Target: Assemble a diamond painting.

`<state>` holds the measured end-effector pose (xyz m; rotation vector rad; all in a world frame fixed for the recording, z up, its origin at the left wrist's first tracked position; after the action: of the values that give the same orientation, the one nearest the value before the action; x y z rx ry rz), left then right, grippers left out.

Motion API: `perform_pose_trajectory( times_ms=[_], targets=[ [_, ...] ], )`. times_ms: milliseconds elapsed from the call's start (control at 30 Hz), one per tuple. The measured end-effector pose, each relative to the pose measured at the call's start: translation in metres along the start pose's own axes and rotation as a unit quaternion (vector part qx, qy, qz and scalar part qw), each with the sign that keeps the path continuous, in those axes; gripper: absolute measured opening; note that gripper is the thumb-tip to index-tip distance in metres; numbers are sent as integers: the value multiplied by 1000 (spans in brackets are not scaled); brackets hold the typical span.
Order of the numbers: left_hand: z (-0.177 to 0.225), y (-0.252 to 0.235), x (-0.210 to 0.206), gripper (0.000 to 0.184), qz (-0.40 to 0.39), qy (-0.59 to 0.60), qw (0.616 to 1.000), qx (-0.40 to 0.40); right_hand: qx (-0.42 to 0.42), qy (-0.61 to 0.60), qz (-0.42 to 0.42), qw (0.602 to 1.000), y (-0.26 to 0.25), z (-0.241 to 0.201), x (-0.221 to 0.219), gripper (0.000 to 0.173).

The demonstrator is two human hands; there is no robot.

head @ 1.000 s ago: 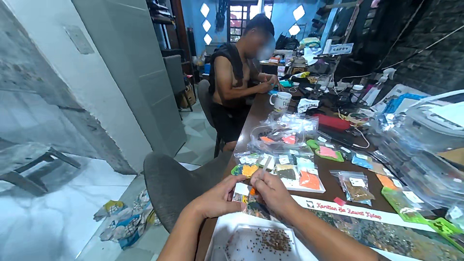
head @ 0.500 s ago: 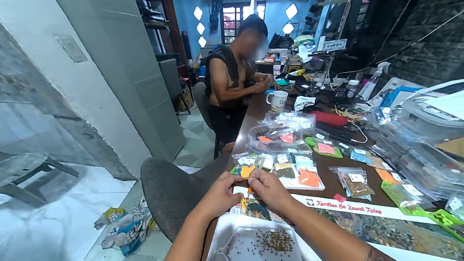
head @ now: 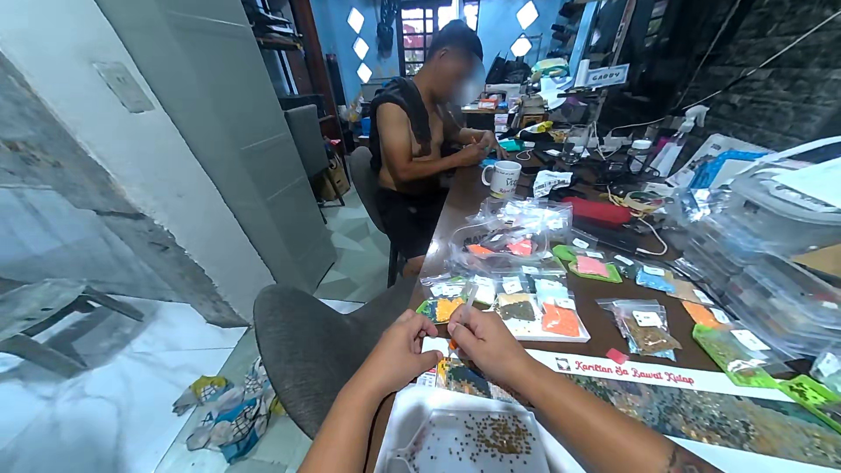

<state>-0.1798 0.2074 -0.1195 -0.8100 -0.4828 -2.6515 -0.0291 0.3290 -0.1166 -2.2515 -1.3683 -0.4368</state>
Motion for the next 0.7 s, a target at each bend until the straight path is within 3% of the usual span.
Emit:
perform_pose_trajectory(
  times_ms=[267,700],
  targets=[
    [-1,-1,0,27,-5,-6,1000,2,2,14,-17,1000,-1,-2,1,24],
    [3,-3,-4,23,2,-32,999,10,39,59,-110,991,-5,-3,11,27]
  ],
)
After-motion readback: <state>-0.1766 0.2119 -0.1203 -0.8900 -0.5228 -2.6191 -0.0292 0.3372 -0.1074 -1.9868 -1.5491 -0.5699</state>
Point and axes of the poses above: each hand's wrist, its own y-axis away from the middle knuckle, its own x-axis out of the back of the hand, z = x × y, the point moved 1 cm from there along -y, towards the middle knuckle, and after that the axes turned 10 degrees about x, right-handed, at the moved point
